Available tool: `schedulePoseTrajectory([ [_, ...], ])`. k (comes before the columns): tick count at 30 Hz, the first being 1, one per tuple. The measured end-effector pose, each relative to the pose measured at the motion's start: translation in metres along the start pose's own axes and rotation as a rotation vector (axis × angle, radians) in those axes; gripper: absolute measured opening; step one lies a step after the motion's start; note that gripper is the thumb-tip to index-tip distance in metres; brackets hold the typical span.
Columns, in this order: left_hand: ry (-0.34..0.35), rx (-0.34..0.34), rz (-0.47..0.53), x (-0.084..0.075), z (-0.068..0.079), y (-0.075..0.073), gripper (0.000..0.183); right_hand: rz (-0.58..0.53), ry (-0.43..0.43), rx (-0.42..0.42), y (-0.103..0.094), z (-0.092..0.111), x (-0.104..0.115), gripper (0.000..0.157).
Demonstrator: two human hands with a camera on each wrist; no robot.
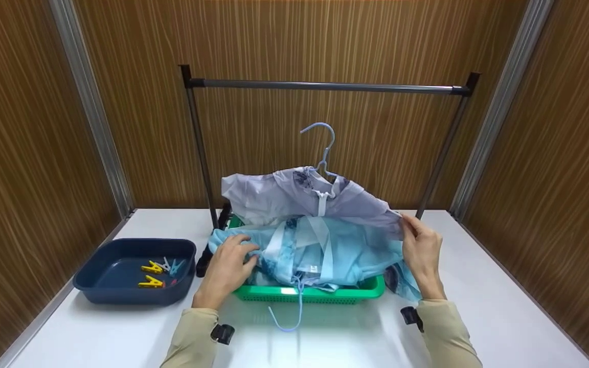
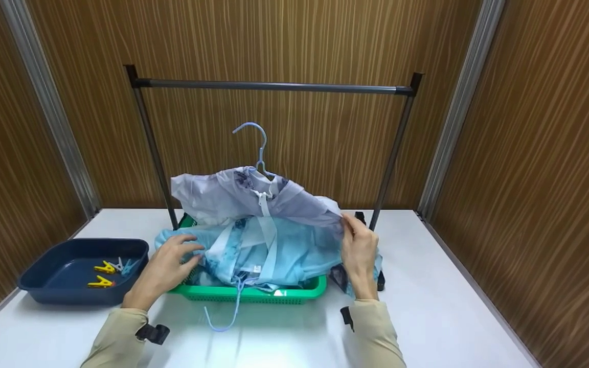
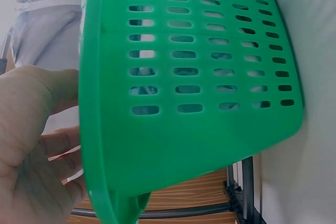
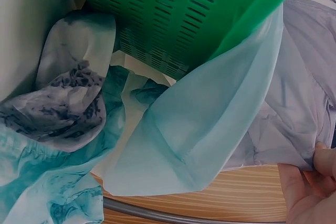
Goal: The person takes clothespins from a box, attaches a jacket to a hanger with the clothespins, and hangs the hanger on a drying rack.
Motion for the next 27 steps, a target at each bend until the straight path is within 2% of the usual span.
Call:
schedulePoseTrajectory([
  [9,-0.026,-0.019,0.007,-0.001,-0.004,-0.006,0.014,-0.008,0.026,0.040,0.001,-0.003,-0.003,0.021],
  [14,-0.038,-0.061,0.020,-0.001,-0.006,-0.018,0.013,-0.022,0.020,0.038,0.001,-0.006,-0.002,0.021],
  [19,-0.090,-0.090,0.071,0.006,-0.006,-0.027,0.012,0.000,0.024,0.039,0.001,-0.006,-0.001,0.021],
  [22,-0.116,-0.091,0.087,0.011,-0.005,-0.031,0.012,0.016,0.037,0.051,0.003,-0.004,-0.002,0.022],
  [27,-0.129,-0.052,0.086,0.019,-0.002,-0.034,0.013,0.017,0.047,0.051,0.004,-0.003,-0.001,0.022],
])
Point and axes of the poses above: each hand's wrist, its own z-axis away from the middle knuckle, its own y-axis out of the palm, x = y × z, the point moved 10 cm from there along -z, towards the middle knuckle, and after that the axes turned 2 degrees about y, right-handed, at the moved point
